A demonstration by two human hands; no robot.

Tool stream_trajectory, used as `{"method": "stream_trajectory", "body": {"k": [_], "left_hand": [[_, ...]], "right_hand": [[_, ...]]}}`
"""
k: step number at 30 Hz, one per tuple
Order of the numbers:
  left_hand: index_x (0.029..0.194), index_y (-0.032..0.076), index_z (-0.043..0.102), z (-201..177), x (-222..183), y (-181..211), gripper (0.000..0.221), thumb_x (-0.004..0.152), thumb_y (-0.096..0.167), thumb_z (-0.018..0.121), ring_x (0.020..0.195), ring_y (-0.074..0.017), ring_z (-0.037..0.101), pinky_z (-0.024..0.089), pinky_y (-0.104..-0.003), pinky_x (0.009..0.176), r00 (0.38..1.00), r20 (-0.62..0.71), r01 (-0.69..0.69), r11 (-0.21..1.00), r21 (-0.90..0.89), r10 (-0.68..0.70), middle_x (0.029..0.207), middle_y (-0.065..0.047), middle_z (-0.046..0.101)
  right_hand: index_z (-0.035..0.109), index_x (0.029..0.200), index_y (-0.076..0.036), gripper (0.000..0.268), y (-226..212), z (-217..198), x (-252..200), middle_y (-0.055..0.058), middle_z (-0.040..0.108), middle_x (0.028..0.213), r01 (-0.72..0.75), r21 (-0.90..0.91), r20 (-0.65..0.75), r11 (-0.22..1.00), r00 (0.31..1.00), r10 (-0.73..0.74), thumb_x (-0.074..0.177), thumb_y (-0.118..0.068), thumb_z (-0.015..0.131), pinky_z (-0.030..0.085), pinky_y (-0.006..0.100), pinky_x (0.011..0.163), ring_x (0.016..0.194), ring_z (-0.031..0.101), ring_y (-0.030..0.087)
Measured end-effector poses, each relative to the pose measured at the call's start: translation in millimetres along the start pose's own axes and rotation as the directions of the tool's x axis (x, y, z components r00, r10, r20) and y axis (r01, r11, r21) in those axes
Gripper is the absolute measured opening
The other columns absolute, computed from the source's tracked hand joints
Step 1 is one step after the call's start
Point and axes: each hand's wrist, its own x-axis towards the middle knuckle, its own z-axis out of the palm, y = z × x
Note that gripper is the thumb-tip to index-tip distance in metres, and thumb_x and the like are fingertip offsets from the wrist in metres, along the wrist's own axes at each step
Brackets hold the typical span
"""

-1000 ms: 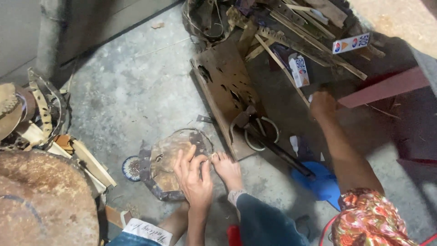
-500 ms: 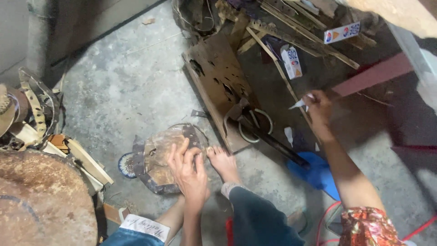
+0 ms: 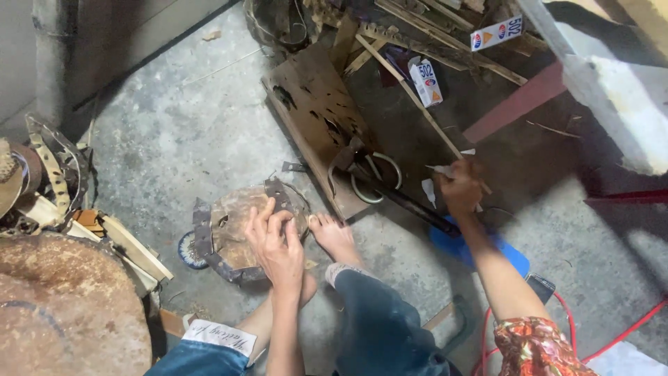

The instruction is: The person is hammering small nails into a circular wooden frame to secure a covering.

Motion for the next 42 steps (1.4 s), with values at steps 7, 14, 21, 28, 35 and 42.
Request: {"method": "stream_trajectory", "body": {"k": [7, 14, 21, 28, 35, 42], "left_hand": [[0.094, 0.017, 0.069, -1, -4, -1, 0.01, 0.09, 0.011, 0.075, 0.135, -0.0358, 0.049, 0.038, -0.051, 0.114, 1.0, -0.006, -0.002, 1.0, 0.003, 0.002, 0.13, -0.003, 0.065], [0.094, 0.016, 0.068, -2, -1, 0, 0.012, 0.088, 0.011, 0.076, 0.135, -0.0349, 0.05, 0.039, -0.051, 0.113, 1.0, -0.007, -0.015, 1.0, 0.015, 0.015, 0.13, -0.003, 0.065], [0.095, 0.017, 0.068, 0, -2, -1, 0.012, 0.089, 0.011, 0.076, 0.136, -0.0329, 0.049, 0.037, -0.049, 0.116, 1.0, -0.004, -0.027, 0.999, 0.018, 0.027, 0.131, -0.002, 0.065], [0.092, 0.014, 0.068, -6, 0, 6, 0.012, 0.087, 0.008, 0.077, 0.131, -0.034, 0.053, 0.037, -0.049, 0.116, 0.999, -0.054, 0.004, 1.0, -0.009, -0.004, 0.125, -0.005, 0.068], [0.091, 0.017, 0.068, -6, 1, 1, 0.013, 0.086, 0.012, 0.078, 0.131, -0.0328, 0.053, 0.04, -0.049, 0.113, 1.0, -0.03, 0.006, 1.0, 0.004, -0.006, 0.127, -0.002, 0.068], [0.091, 0.019, 0.068, -8, 4, 1, 0.013, 0.086, 0.013, 0.078, 0.131, -0.0323, 0.053, 0.041, -0.047, 0.112, 1.0, -0.015, 0.006, 1.0, 0.011, -0.006, 0.127, 0.001, 0.069]], "right_hand": [[0.064, 0.077, 0.0, 0.049, -3, -19, -8, 0.017, 0.069, 0.065, 0.27, -0.025, 0.442, 0.963, 0.867, -0.231, 0.082, -0.045, 0.083, 0.055, 0.038, 0.046, 0.059, 0.069, 0.032], [0.075, 0.112, -0.008, 0.034, 99, -78, 59, 0.011, 0.072, 0.092, -0.026, 0.354, 0.116, 0.935, 0.993, -0.016, 0.087, -0.031, 0.08, 0.053, 0.038, 0.059, 0.068, 0.068, 0.027], [0.061, 0.111, -0.022, 0.015, -13, -106, 5, -0.002, 0.066, 0.096, 0.239, -0.443, 0.003, 0.864, 0.964, -0.265, 0.103, -0.035, 0.059, 0.057, 0.034, 0.058, 0.082, 0.071, 0.017], [0.041, 0.131, -0.026, 0.028, -243, 30, -198, 0.003, 0.053, 0.129, 0.584, 0.211, 0.728, 0.784, 0.441, -0.525, 0.107, -0.038, 0.035, 0.05, 0.054, 0.094, 0.121, 0.053, 0.025], [0.045, 0.137, -0.025, 0.054, -254, 12, -197, 0.002, 0.055, 0.142, 0.414, 0.151, 0.782, 0.898, 0.506, -0.365, 0.107, -0.053, 0.01, 0.045, 0.05, 0.105, 0.129, 0.056, 0.026], [0.048, 0.135, -0.025, 0.064, -264, -2, -194, 0.001, 0.056, 0.142, 0.31, 0.103, 0.823, 0.945, 0.506, -0.256, 0.104, -0.057, 0.001, 0.042, 0.046, 0.111, 0.132, 0.054, 0.023]]}}
